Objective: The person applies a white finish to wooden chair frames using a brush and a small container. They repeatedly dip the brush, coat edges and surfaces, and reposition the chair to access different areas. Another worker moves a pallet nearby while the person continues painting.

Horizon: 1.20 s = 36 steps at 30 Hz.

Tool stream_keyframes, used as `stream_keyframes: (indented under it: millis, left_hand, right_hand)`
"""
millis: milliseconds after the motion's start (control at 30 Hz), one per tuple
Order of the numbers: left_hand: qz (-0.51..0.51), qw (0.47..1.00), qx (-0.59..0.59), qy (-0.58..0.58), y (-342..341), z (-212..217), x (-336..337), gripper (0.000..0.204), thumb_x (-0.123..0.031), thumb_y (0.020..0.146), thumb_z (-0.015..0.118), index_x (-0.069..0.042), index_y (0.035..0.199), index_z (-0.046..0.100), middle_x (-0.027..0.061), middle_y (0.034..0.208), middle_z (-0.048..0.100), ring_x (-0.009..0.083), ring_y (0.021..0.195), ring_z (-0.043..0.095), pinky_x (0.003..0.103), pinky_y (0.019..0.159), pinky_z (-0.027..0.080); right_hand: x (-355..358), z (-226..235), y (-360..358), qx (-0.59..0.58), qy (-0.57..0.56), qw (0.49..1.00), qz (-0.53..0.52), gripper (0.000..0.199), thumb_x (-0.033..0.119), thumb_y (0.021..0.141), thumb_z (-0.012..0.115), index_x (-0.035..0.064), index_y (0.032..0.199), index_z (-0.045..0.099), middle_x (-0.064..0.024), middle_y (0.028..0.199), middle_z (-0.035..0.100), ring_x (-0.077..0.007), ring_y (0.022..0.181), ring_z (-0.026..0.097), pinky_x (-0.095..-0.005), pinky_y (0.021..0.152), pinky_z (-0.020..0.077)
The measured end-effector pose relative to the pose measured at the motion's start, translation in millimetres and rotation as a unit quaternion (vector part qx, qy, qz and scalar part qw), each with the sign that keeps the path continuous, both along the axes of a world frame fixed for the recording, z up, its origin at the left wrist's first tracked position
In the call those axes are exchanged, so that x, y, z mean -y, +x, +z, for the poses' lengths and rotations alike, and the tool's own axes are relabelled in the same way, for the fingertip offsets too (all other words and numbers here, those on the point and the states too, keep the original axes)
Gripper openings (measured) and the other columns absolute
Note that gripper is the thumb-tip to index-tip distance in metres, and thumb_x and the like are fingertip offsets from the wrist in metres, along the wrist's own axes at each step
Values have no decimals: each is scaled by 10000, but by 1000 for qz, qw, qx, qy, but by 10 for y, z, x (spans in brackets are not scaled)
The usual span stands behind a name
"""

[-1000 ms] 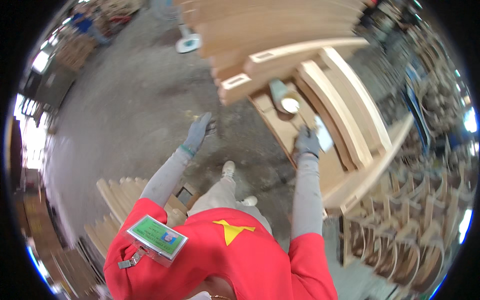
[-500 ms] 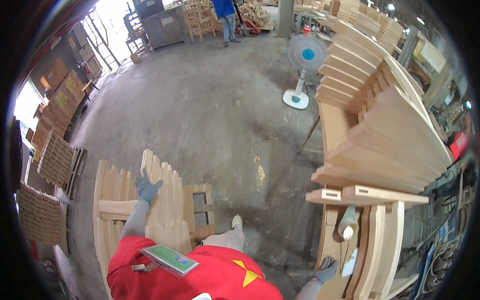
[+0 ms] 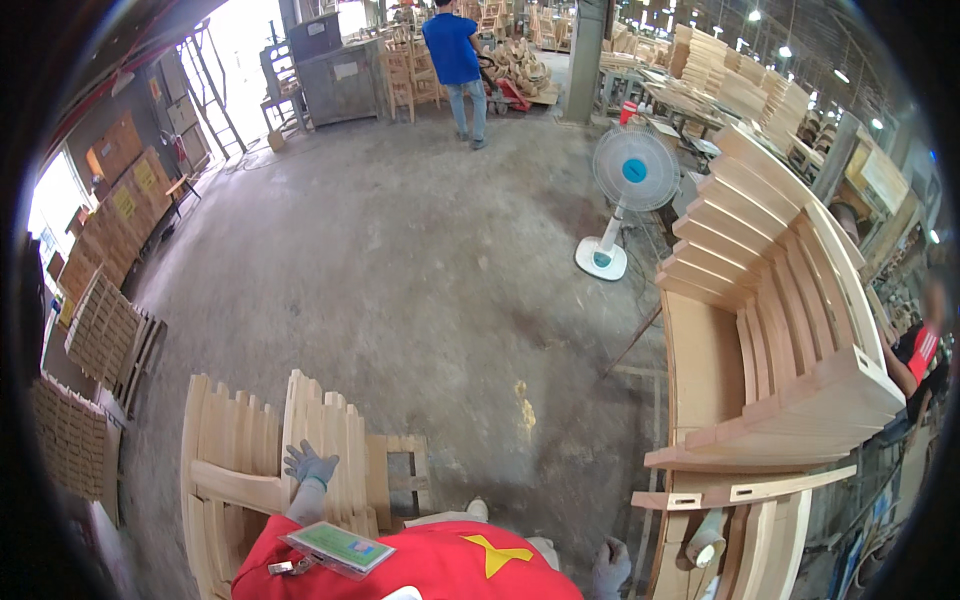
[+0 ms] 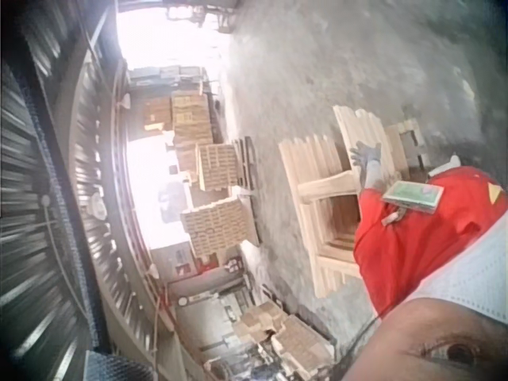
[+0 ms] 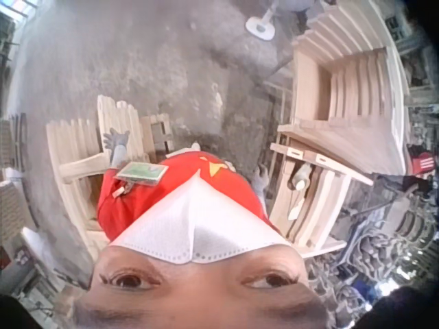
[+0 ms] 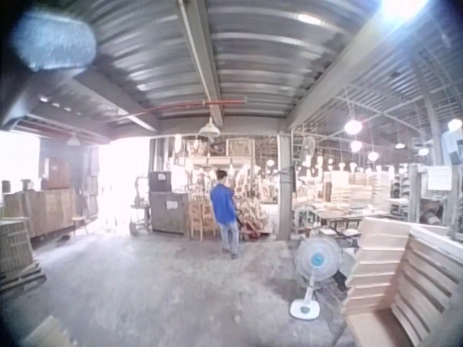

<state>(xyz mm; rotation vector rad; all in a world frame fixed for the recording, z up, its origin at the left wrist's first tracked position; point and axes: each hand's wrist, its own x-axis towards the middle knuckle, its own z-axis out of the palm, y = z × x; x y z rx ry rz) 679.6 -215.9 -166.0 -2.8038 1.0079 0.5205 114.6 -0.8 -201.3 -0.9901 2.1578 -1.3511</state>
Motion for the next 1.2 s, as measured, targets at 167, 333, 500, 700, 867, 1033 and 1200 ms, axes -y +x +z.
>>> stream_keyframes:
  millis: [167, 333, 500, 700, 867, 1033, 1200]
  left_hand:
    - [50, 996, 13, -79, 171, -16, 141, 1074, -495, 641, 663, -52, 1423, 75, 237, 1465, 75, 403, 1345, 117, 450, 1100, 99]
    - [55, 994, -2, -91, 196, -94, 303, 1042, -471, 660, 630, 61, 1386, 104, 268, 1444, 120, 389, 1341, 140, 407, 1109, 110]
    - [89, 996, 5, -30, 240, -211, 387, 1130, -497, 620, 660, 57, 1386, 41, 257, 1454, 65, 371, 1354, 87, 423, 1108, 78]
    - [145, 981, 128, 12, -116, -284, 952, 919, -458, 684, 622, 23, 1349, 208, 288, 1377, 233, 385, 1285, 256, 435, 1058, 204]
    - [11, 1000, 15, 12, -697, -386, 2320, 764, -431, 728, 589, -27, 1311, 304, 289, 1315, 316, 387, 1226, 334, 422, 1009, 276]
    - [-79, 990, -116, -27, -1037, -572, 3647, 618, -405, 772, 556, -78, 1273, 400, 291, 1253, 399, 389, 1167, 413, 408, 961, 348]
    - [-72, 975, -179, -105, -1411, -531, 5199, 488, -378, 816, 523, -129, 1235, 496, 292, 1190, 482, 391, 1107, 491, 395, 912, 419]
  right_hand:
    - [1280, 34, 243, -117, 55, 988, 79, 136, 64, 787, 550, 23, 904, 605, -99, 776, 631, -205, 625, 602, -302, 601, 479]
    - [2276, -39, 252, -1, 100, 994, 51, 163, 83, 782, 538, 52, 926, 609, -141, 772, 636, -255, 636, 620, -340, 594, 482]
    - [3025, -629, 15, -16, 218, 974, 56, 167, 152, 718, 591, 25, 825, 615, -139, 717, 632, -255, 669, 629, -351, 600, 481]
    - [4088, -1008, -335, -120, 438, 869, 196, 343, 321, 733, 574, 44, 919, 656, -215, 901, 639, -363, 833, 627, -420, 730, 498]
    - [5450, -1370, -768, -169, 433, 823, 325, 315, 278, 743, 568, 42, 931, 657, -206, 915, 643, -332, 940, 611, -405, 807, 485]
    - [6981, -854, -731, -7, 357, 922, 149, 291, 186, 728, 547, 61, 972, 642, -180, 838, 658, -322, 801, 649, -407, 697, 508]
    - [8071, -935, -857, -10, 284, 929, 238, 202, 150, 758, 574, 23, 914, 598, -104, 721, 640, -194, 599, 626, -323, 535, 501]
